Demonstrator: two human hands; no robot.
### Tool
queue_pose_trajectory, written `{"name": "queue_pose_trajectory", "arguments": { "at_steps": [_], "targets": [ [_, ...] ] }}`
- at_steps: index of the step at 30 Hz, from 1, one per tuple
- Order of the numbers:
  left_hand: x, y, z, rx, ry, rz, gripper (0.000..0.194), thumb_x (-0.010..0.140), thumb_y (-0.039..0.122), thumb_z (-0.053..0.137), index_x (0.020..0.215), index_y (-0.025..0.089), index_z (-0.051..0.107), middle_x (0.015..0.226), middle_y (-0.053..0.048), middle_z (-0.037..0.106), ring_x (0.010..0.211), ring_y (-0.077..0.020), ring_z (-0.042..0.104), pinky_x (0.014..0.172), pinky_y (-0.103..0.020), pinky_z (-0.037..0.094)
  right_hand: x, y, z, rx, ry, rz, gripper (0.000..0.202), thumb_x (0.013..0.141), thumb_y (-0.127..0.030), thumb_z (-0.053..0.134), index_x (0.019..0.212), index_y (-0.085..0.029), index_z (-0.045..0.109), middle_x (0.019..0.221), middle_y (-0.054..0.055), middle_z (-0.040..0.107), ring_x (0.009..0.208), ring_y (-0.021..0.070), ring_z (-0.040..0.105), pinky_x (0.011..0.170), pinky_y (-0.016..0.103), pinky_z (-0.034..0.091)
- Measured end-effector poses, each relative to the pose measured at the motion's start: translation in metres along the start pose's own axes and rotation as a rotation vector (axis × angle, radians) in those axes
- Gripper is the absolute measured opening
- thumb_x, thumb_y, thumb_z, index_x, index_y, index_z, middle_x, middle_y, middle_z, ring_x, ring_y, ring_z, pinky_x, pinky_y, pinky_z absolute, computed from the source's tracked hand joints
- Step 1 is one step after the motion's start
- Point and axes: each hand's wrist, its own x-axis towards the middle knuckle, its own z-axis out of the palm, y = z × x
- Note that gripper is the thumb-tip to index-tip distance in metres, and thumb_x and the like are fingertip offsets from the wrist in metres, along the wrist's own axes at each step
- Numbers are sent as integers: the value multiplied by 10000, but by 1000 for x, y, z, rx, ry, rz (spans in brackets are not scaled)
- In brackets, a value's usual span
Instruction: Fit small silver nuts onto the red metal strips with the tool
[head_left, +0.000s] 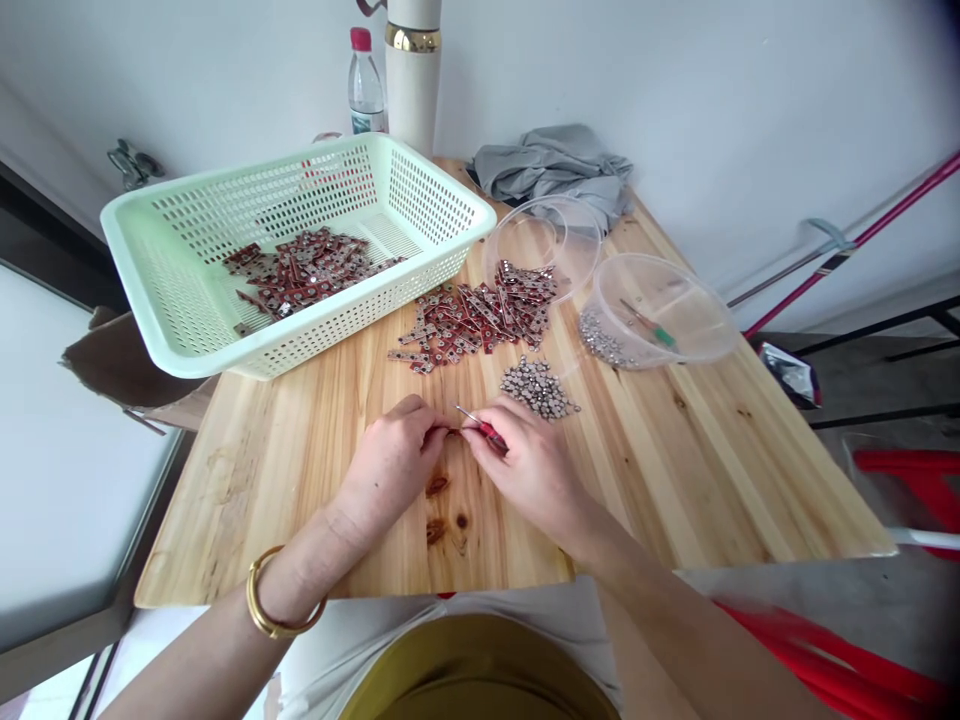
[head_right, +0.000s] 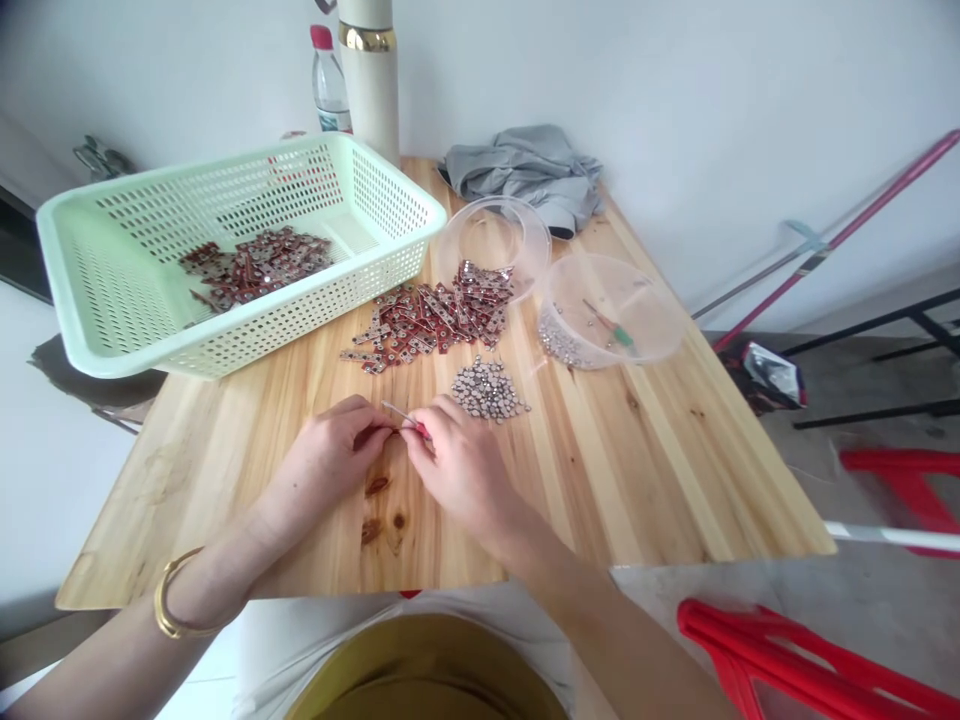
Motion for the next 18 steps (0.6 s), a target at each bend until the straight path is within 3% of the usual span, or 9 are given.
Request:
{"name": "queue_pose_trajectory", "arguments": {
  "at_steps": [5,12,18],
  "targets": [
    [1,-1,0,18,-4,0,211,859,84,548,854,181,735,850,-23,667,754,-149,646,729,-269,490,-1,-3,17,-178,-9,-73,161,958,-181,479,853,-186,601,827,42,609,748,166,591,673,280,448],
    [1,0,-2,1,-15,-29,183,828,55,553,805,156,703,843,-32,664,751,-152,637,717,-271,479,-12,-4,19,-189,-5,-103,220,980,-180,436,892,-189,637,836,44,630,759,155,605,700,277,471],
    [-2,-2,0,-10,3,-55,142,820,81,566,764,164,667,799,-19,650,699,-142,609,665,-266,456,-23,-7,8,-92,-88,-99,254,976,-171,448,1164,-196,615,995,66,673,914,181,644,801,312,518]
  ]
}}
